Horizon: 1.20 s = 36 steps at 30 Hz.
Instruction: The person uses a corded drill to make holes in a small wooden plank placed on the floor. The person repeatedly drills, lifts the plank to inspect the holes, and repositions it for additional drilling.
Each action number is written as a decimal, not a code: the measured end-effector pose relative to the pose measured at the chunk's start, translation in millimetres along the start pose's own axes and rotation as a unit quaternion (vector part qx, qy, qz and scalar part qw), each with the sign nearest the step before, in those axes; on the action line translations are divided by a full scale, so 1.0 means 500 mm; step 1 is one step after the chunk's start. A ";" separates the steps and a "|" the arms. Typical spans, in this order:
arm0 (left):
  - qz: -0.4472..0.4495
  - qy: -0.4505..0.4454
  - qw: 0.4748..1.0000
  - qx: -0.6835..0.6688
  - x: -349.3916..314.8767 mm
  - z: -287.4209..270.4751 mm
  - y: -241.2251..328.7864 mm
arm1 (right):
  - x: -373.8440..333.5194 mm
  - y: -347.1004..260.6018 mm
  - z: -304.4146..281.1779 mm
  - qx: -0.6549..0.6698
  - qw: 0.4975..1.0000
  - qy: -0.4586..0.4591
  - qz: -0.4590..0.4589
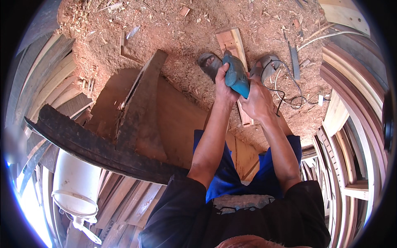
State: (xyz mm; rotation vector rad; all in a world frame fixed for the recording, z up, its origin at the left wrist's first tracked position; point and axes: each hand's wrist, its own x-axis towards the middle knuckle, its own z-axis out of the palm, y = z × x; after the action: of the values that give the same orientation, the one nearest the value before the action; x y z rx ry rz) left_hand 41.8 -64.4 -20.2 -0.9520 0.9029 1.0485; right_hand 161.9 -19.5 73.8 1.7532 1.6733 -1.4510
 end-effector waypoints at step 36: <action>0.008 0.012 1.000 0.009 0.006 0.000 -0.006 | 0.008 0.018 0.012 -0.021 1.000 0.007 0.019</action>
State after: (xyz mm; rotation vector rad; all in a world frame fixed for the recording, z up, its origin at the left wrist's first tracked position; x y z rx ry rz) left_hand 45.4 -64.0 -22.3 -0.9457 0.9389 1.0423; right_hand 166.1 -24.3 64.4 1.7671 1.6566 -1.3816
